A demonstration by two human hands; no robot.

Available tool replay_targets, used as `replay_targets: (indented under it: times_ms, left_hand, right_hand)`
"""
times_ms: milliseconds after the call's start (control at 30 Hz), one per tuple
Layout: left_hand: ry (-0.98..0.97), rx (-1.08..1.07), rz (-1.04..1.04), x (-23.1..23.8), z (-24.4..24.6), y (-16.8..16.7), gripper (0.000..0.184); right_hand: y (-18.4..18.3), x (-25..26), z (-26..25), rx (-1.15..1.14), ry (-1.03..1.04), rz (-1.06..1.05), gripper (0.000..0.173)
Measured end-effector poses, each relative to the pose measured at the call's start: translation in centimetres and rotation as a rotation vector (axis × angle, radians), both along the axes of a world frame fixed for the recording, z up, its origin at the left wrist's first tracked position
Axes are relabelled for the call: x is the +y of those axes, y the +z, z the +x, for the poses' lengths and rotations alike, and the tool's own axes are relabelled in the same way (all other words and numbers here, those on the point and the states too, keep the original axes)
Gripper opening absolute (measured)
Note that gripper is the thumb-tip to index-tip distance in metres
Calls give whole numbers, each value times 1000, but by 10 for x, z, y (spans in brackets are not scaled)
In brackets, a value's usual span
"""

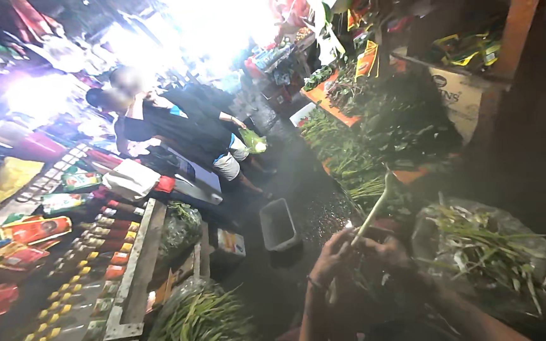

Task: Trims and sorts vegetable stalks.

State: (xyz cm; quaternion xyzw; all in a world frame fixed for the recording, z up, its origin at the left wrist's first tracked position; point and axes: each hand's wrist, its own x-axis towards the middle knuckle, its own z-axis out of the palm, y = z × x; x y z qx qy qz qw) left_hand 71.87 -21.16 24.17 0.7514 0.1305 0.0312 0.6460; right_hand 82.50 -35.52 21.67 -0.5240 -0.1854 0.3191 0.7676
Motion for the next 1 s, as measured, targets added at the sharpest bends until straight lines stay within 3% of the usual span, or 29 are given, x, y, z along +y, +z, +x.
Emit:
replay_targets:
  times_ms: [200,367,533,633,900,1000]
  left_hand:
    - [17,103,-91,0,-8,-8,33]
    - [-3,57,-222,-3,-9,-15,32]
    - [-108,35,-342,-4,-8,-11,26]
    - [-188,42,-463,0,-5,-10,23]
    - [-102,75,-479,1,0,6,14]
    - [-66,139,-493,-1,-3,10,18]
  right_hand:
    - [11,-3,3,54,11,-25,22]
    - [14,-3,2,271,-107,-33,22]
    - [4,-14,11,484,105,150,21]
    - [7,-18,13,454,263,224,16]
    - [17,-11,22,274,245,17,11]
    - [16,-14,21,270,290,-3,13]
